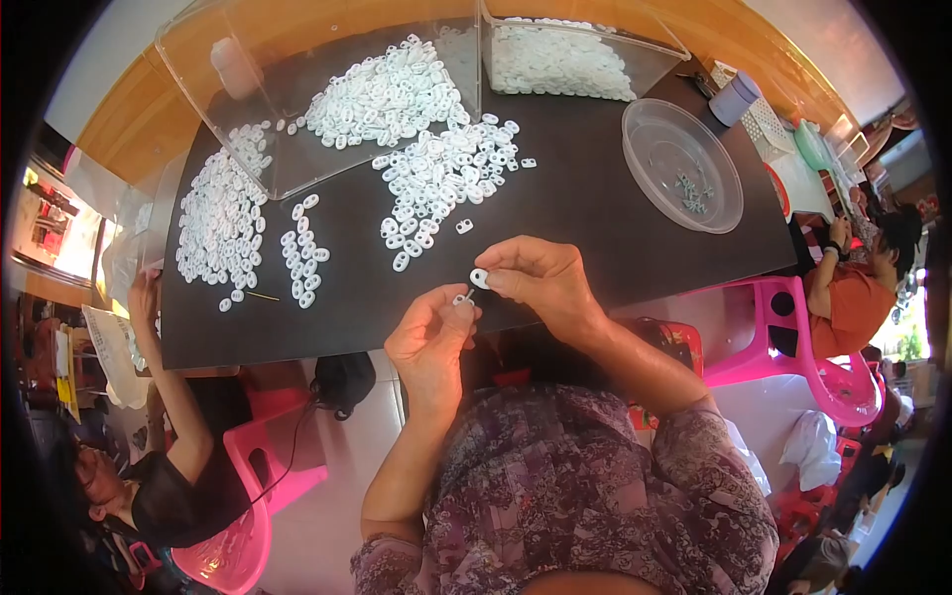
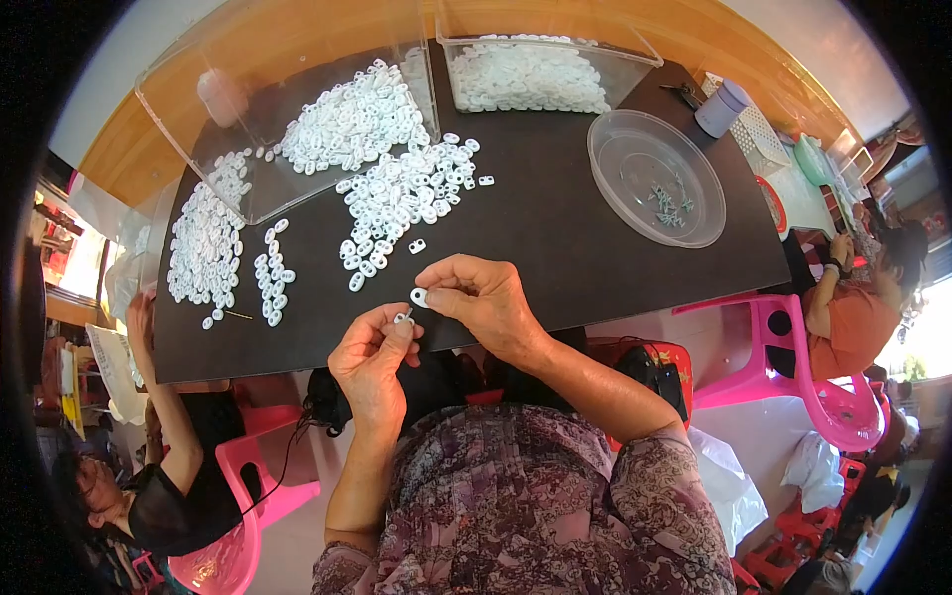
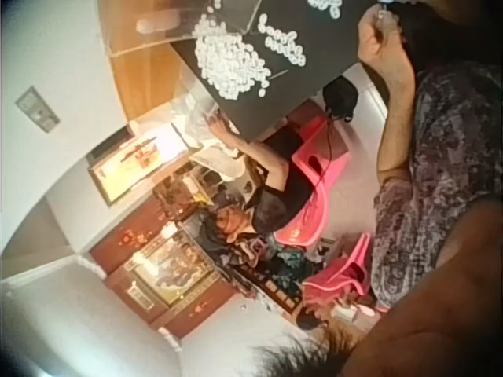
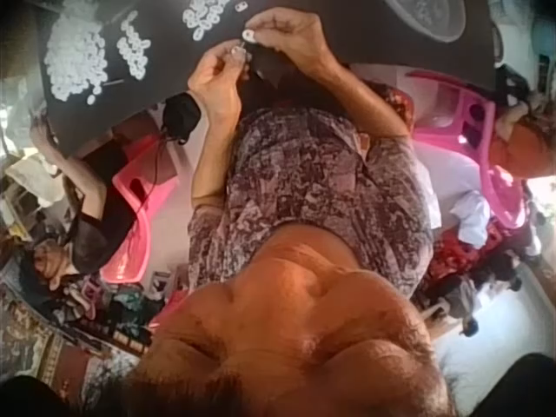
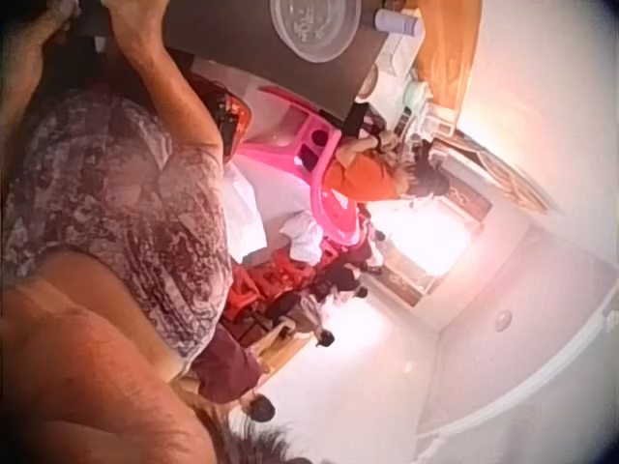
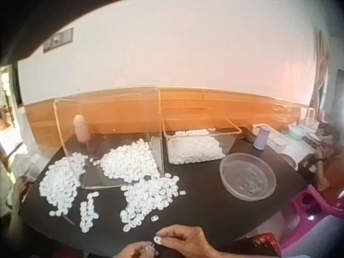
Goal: Manually inserting small metal pins into white plastic pieces at a workbench.
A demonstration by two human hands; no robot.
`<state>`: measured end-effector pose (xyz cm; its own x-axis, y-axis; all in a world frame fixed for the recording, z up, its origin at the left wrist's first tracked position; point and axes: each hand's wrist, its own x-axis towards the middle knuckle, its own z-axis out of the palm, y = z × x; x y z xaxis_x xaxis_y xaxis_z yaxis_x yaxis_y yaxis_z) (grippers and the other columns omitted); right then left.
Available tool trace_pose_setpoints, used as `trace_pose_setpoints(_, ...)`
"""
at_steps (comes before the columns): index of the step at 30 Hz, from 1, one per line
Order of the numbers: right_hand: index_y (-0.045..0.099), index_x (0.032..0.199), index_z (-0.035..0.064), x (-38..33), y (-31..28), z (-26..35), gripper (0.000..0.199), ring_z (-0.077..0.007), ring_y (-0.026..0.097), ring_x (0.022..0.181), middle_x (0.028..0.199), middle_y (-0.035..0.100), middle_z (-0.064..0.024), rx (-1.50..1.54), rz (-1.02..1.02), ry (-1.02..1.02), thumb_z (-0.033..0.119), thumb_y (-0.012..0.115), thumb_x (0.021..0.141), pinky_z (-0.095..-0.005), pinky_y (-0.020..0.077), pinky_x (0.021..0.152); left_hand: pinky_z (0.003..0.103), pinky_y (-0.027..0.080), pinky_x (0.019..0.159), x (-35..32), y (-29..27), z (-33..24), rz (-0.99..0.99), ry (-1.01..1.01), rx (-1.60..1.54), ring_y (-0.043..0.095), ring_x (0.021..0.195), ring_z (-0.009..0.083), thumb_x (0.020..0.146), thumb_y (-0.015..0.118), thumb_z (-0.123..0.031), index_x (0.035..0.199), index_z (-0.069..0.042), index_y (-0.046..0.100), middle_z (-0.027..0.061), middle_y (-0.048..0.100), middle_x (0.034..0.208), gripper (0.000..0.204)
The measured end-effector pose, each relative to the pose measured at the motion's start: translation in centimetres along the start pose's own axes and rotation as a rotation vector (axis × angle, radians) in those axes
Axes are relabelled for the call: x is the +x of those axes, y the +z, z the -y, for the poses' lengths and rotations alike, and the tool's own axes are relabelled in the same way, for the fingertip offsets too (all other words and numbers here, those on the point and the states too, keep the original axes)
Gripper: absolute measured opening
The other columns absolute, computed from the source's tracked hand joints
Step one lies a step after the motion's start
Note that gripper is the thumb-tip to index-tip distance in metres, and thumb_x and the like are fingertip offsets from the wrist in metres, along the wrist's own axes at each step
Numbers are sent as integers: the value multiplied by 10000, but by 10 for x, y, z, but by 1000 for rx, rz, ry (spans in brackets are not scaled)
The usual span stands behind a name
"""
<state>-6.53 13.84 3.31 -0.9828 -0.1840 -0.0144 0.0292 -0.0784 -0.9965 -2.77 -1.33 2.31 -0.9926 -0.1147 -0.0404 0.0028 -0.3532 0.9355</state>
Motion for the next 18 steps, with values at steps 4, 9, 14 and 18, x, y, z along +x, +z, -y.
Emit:
trace_pose_setpoints(4,646,970,-28,-1,1,-6,140,-57,588,786,839,653,-24,-15,-2,-25,41,614,852,-211,481,695,212,439,513,0,2,0,0,13,-21,561,608,104,849,640,-27,981,55,635,91,642,756,155)
trace_pose_setpoints(9,631,975,-48,-2,5,6,144,-77,610,783,836,653,-48,95,73,13,35,602,861,-220,493,699,222,438,510,3,-3,1,14,14,-56,555,595,115,846,638,-20,981,70,634,103,643,762,162)
trace_pose_setpoints(14,621,995,-36,-2,1,2,149,-98,613,790,853,650,-59,190,148,73,7,601,854,-227,494,698,236,436,500,6,-6,3,49,-53,-153,550,569,140,838,627,4,973,94,626,126,643,776,162)
trace_pose_setpoints(18,610,977,-37,-2,1,-2,132,-98,607,773,856,645,-62,176,151,62,7,601,853,-228,489,693,241,438,496,4,-8,5,60,-103,-204,555,566,150,839,622,9,972,96,624,134,645,783,159)
